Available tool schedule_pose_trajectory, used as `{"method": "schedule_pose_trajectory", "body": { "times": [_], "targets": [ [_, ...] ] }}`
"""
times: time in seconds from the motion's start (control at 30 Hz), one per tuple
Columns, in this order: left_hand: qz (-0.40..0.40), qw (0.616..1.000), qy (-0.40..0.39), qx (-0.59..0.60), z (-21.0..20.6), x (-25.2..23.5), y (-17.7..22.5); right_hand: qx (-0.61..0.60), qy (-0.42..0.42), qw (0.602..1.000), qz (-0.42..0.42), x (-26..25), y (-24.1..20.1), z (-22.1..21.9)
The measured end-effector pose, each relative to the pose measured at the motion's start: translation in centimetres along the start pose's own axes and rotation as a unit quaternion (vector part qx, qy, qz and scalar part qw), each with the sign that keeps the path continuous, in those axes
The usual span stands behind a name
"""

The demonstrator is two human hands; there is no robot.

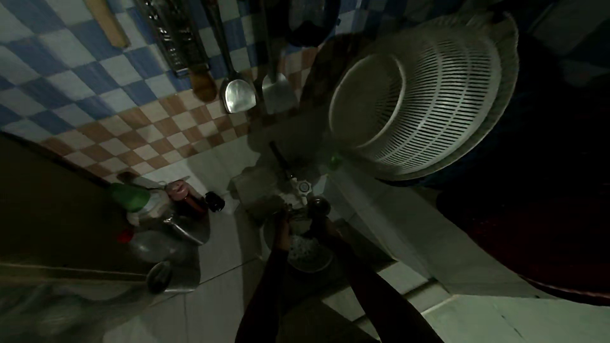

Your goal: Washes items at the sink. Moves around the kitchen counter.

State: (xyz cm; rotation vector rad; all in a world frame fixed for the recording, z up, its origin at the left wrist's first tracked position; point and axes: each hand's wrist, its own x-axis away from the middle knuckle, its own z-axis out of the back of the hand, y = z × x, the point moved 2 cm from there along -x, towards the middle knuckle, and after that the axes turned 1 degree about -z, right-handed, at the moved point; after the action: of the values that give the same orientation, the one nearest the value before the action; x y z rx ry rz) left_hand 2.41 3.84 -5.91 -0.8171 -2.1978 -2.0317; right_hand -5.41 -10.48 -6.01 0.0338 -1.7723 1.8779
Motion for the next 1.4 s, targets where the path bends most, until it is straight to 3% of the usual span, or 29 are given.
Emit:
{"method": "schedule_pose_trajectory", "body": {
  "times": [0.03,0.1,0.13,0.27,0.43,0.53,0.7,0.87,1.0,1.13,1.17,1.33,1.4],
  "targets": [
    [0.019,1.000,0.008,-0.022,-0.1,-0.2,-1.2,-0.152,0.034,0.988,0.016,-0.7,0.2,-0.8],
    [0.056,0.992,-0.001,-0.109,-1.0,-0.3,-3.0,-0.407,0.080,0.909,0.029,-2.0,0.0,-2.8],
    [0.069,0.985,-0.008,-0.156,-1.6,-0.6,-3.7,-0.454,0.111,0.884,0.017,-2.4,-0.6,-3.8],
    [0.026,0.987,-0.036,-0.154,-3.4,-1.1,-4.4,-0.290,0.255,0.922,-0.034,-2.7,-2.6,-4.6],
    [0.051,0.991,-0.077,-0.101,-4.0,0.6,-1.5,-0.155,0.269,0.951,-0.016,-2.4,-4.9,-3.5],
    [0.034,0.991,-0.088,-0.097,-4.2,0.9,-1.2,-0.046,0.234,0.970,-0.041,-1.3,-6.5,-2.7],
    [-0.039,0.964,-0.073,-0.254,-5.1,3.9,1.3,0.133,0.209,0.968,-0.039,-0.4,-6.9,-1.6],
    [-0.177,0.867,-0.117,-0.451,-5.9,7.5,2.3,0.162,0.206,0.964,-0.034,1.5,-6.8,-0.4],
    [-0.176,0.911,-0.084,-0.364,-6.9,10.1,3.5,0.165,0.212,0.963,-0.023,3.8,-7.3,0.9],
    [-0.204,0.842,-0.107,-0.487,-7.7,12.3,5.0,0.157,0.235,0.959,-0.033,5.2,-7.4,2.4],
    [-0.210,0.849,-0.106,-0.473,-7.2,12.8,5.2,0.133,0.228,0.964,-0.035,5.5,-7.4,2.5],
    [-0.203,0.894,-0.058,-0.396,0.0,15.0,4.9,0.018,0.121,0.992,-0.041,9.2,-6.6,-0.6],
    [-0.217,0.889,-0.024,-0.403,2.3,14.6,4.3,0.051,0.085,0.995,-0.001,9.2,-4.3,-1.5]
  ]
}}
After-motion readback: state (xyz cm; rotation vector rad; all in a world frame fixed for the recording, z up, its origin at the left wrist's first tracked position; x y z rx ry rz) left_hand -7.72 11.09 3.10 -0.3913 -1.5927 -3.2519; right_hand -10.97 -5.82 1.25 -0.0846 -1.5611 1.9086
